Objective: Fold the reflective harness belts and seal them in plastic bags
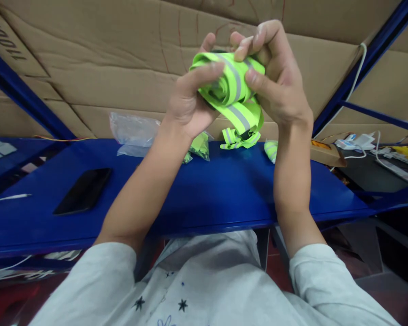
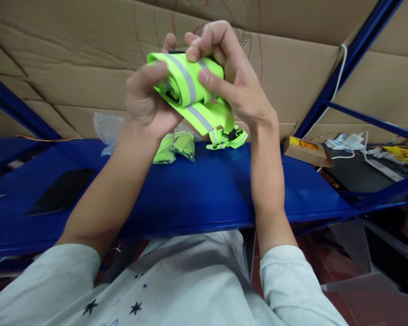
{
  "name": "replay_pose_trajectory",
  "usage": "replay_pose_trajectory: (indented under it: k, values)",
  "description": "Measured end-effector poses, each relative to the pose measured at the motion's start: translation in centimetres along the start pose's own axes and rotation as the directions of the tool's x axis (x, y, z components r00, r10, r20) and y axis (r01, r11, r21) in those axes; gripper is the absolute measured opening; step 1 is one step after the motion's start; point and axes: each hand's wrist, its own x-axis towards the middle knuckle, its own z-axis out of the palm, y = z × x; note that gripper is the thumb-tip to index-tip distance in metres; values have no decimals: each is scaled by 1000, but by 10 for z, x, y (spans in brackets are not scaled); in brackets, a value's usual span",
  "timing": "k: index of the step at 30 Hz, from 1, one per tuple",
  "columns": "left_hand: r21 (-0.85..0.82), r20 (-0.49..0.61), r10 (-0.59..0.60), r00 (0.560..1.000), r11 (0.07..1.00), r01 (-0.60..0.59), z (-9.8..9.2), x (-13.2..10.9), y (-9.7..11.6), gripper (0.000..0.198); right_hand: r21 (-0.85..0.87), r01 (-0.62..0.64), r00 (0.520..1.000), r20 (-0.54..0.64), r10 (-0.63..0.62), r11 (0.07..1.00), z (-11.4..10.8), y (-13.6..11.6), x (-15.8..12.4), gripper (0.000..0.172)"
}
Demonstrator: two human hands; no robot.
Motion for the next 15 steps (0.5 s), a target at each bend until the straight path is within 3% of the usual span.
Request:
replay_pose_trajectory:
  k: [4,7,12,15]
  values:
    - [-13,26,114,993,993,-114,-3,-1,6,34,-238,-142,990,-32,138,961,0,5,0,76]
    - [47,32,186,982,981,-187,-4,-7,17,53,-223,-266,964,-64,259,938,-4,12,-4,97]
    - [308,-176,255,951,932,-193,-1,-6,26,68,0,-479,877,41,479,878,1,40,-3,100]
    - [214,-233,383,894,917,-337,-2,2,24,52,79,-535,845,65,531,841,9,41,3,90]
